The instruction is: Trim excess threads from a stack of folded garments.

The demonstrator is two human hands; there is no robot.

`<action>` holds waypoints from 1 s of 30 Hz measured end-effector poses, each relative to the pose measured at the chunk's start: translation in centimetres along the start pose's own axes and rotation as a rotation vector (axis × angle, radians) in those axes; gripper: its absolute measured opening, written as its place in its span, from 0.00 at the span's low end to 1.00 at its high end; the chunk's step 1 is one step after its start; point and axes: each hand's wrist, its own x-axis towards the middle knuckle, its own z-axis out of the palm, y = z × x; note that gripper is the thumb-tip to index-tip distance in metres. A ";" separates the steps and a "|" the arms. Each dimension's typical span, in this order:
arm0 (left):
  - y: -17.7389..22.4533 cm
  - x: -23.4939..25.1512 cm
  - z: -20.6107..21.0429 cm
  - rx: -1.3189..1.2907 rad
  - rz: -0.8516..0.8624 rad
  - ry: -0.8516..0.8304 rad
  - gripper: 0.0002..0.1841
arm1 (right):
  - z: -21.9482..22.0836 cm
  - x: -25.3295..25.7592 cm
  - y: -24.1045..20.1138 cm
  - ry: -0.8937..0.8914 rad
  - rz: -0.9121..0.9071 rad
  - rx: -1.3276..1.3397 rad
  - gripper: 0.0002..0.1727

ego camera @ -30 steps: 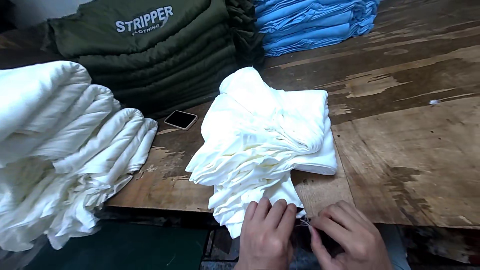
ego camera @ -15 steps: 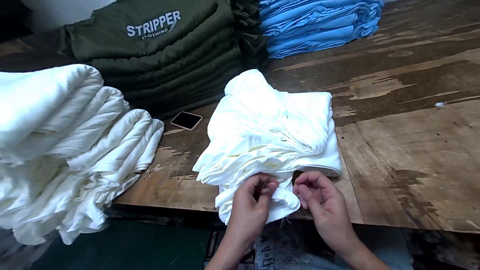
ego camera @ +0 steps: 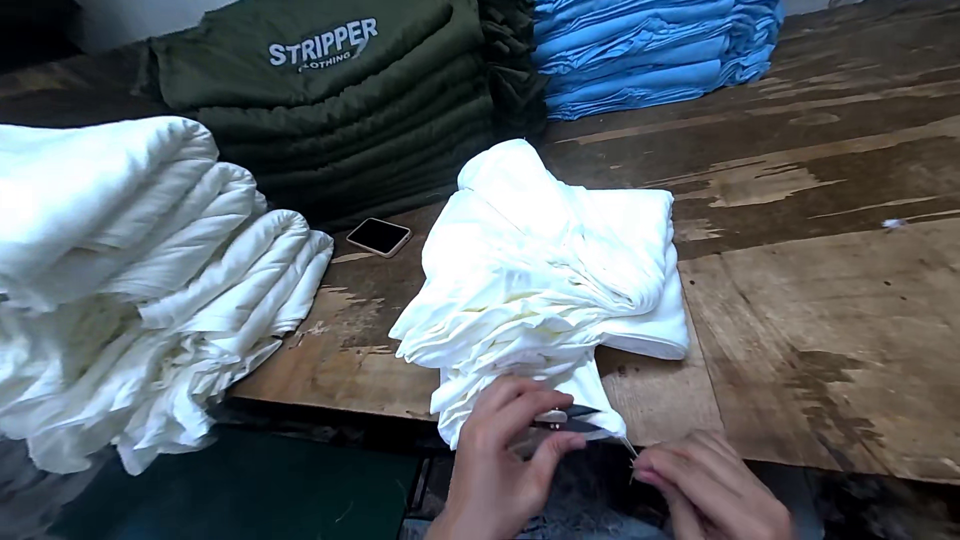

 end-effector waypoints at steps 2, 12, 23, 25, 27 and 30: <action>0.2 -0.4 0.1 0.187 0.147 0.062 0.13 | -1.1 0.3 -0.9 -0.187 0.133 -0.084 0.10; 0.9 -0.7 1.2 0.489 0.444 0.142 0.11 | 1.5 2.4 -2.1 0.001 0.168 -0.342 0.17; 1.4 -0.6 1.9 0.519 0.388 0.200 0.12 | 1.2 3.1 -2.8 -0.016 0.225 -0.446 0.39; 1.3 -0.6 1.9 0.518 0.399 0.185 0.11 | 2.8 3.1 -1.4 0.047 0.156 -0.420 0.22; 1.1 -0.7 1.7 0.514 0.426 0.161 0.11 | 2.8 2.7 -1.2 0.048 0.136 -0.428 0.17; 1.2 -1.0 1.4 0.517 0.447 0.133 0.11 | 1.1 1.9 -2.1 -0.002 0.158 -0.406 0.15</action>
